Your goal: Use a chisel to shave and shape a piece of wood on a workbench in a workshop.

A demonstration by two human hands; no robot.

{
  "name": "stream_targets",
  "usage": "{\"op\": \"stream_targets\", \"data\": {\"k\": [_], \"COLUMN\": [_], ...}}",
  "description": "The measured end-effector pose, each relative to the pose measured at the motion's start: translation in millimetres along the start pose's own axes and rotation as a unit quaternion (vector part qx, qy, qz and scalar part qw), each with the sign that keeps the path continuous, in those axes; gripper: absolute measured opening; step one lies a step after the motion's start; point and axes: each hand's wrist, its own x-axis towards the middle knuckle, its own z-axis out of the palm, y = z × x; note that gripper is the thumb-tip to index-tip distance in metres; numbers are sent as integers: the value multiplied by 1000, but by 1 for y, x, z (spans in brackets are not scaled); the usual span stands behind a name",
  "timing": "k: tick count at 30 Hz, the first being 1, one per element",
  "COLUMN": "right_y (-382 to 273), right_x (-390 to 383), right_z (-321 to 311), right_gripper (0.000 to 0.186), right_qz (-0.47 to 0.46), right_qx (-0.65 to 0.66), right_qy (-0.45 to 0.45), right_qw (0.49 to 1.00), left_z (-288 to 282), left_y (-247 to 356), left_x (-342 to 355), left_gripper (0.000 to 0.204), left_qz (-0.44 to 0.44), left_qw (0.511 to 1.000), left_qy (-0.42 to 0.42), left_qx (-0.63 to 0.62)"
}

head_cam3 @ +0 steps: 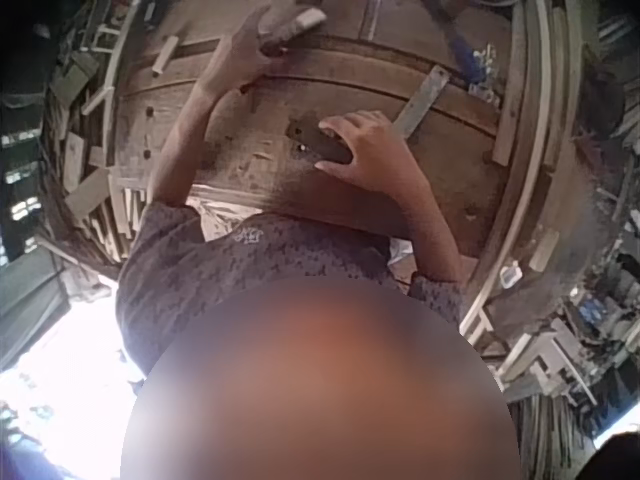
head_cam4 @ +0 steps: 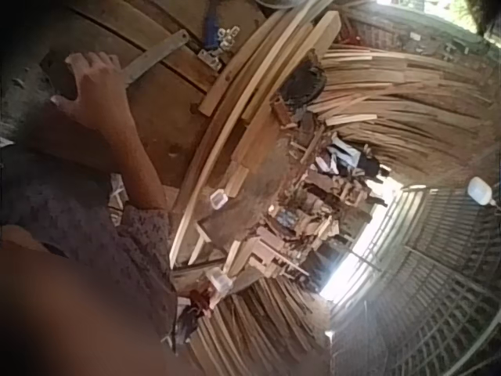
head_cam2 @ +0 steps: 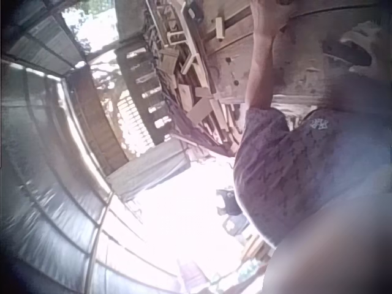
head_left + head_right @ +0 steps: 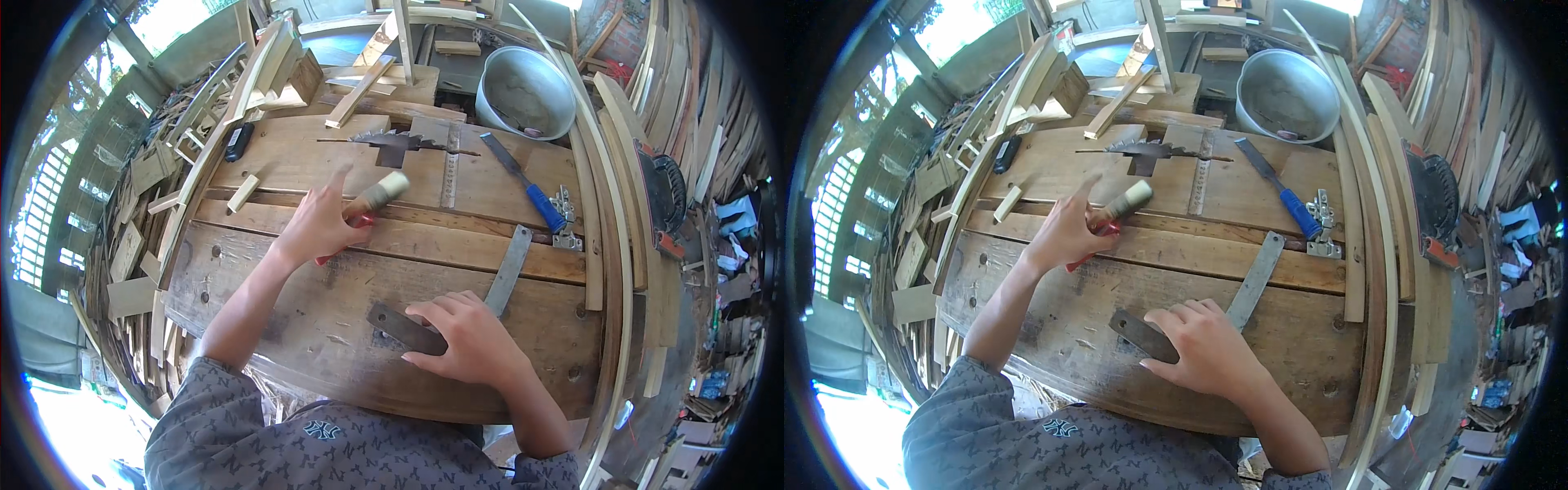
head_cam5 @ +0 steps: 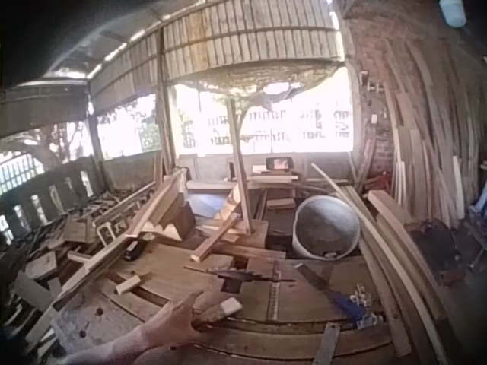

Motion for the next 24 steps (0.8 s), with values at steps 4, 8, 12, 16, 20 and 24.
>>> {"op": "stream_targets", "data": {"k": [4,8,12,16,20,24], "right_y": [0,0,-1,-2,-1,-2], "right_x": [-1,-1,0,0,0,-1], "right_z": [1,2,1,2,4,3], "right_gripper": [54,54,53,48,44,41], "right_qz": [6,9,9,14,10,0], "right_qx": [-8,-10,-4,-12,-6,-4], "right_qy": [-13,-24,-27,-25,-15,-8], "right_qw": [1000,1000,1000,1000,1000,1000], "left_z": [6,10,28,36,39,33], "left_y": [-6,-6,-5,-12,-13,-10], "left_x": [-3,-8,-14,-13,-19,-24], "left_gripper": [63,53,49,43,46,42], "left_qz": [38,60,28,75,103,113], "left_qw": [998,993,987,982,976,975], "left_qy": [-8,43,60,84,96,97], "left_qx": [45,97,146,149,164,165]}}
